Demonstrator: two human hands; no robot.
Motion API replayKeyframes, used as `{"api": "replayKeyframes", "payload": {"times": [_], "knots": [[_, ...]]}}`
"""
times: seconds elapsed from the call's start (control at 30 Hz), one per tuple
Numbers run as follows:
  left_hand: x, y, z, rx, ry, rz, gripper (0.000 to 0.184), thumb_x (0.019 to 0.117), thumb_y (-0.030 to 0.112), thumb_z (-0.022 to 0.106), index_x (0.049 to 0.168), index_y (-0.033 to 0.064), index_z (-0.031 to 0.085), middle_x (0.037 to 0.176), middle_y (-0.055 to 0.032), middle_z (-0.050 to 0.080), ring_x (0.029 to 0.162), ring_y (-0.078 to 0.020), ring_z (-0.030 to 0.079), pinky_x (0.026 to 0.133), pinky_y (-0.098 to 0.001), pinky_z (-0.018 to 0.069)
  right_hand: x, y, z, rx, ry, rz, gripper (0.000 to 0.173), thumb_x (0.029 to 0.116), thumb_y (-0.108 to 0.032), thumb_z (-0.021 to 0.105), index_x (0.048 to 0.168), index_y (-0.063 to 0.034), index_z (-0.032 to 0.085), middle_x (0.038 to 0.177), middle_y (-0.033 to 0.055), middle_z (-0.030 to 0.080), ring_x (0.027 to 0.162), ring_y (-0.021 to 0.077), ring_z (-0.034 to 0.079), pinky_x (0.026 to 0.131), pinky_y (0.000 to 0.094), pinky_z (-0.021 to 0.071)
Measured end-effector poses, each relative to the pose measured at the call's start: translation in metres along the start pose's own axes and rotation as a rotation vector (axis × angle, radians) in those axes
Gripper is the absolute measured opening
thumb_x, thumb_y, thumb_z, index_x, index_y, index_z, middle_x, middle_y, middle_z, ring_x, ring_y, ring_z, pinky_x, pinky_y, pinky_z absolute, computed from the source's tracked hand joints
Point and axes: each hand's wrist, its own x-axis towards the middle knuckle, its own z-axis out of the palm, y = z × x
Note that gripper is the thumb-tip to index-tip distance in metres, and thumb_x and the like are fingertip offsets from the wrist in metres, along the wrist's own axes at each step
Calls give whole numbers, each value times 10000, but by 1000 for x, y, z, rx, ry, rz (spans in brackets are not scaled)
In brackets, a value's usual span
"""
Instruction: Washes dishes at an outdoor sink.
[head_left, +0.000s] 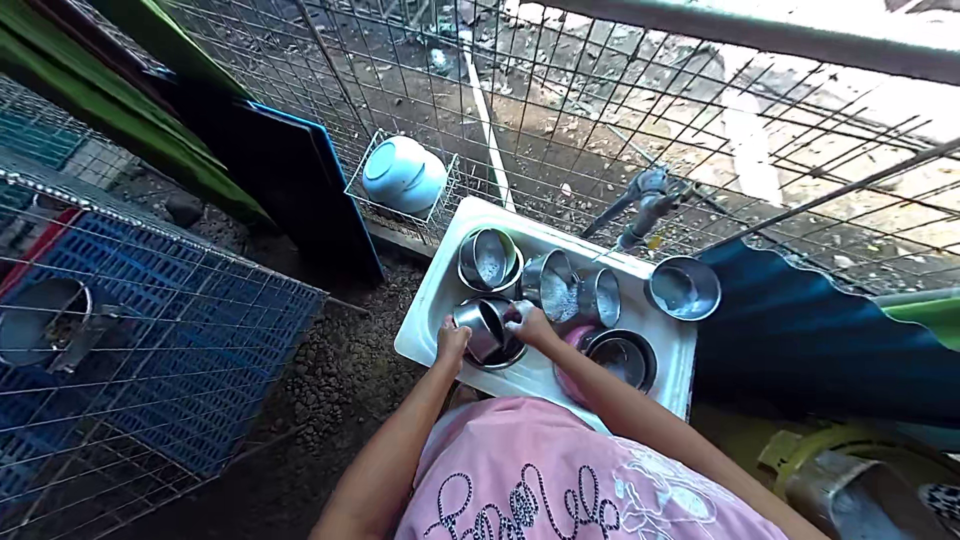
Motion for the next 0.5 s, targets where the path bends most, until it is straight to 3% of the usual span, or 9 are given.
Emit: {"api": "replayKeyframes", "payload": {"times": [0.13,0.2,0.3,0.4,0.5], "knots": [[-15,35,-29,98,42,205,426,978,-77,442,1399,-100,499,1337,-300,569,1192,-344,582,998,-476,483,0,-9,1,60,-50,44,386,954,-157,655,1253,87,633,1358,304,578,1300,405,545,1112,513,413],[-15,53,-52,188,90,329,397,988,-76,433,1368,-117,540,1334,-316,586,1246,-368,574,1070,-489,437,1,-10,0,82,-77,57,411,954,-192,681,1242,95,629,1343,306,584,1284,401,554,1106,520,415],[1,61,-72,272,103,390,396,997,-74,421,1366,-75,563,1296,-287,623,1203,-352,609,1043,-500,458,2,-9,3,93,-75,90,440,921,-217,735,1220,88,631,1275,288,622,1224,387,590,1076,529,433],[24,45,-68,347,73,378,443,1005,-52,428,1440,-36,511,1358,-280,596,1263,-357,587,1083,-507,442,-5,-4,11,87,-3,116,438,882,-242,756,1182,61,654,1197,259,660,1158,374,626,1022,542,468],[28,35,-58,614,196,510,558,992,-30,479,1543,-17,391,1466,-310,501,1383,-424,484,1163,-539,362,-14,-2,19,82,88,111,450,845,-261,763,1144,62,669,1189,254,660,1146,368,631,1007,536,483]]}}
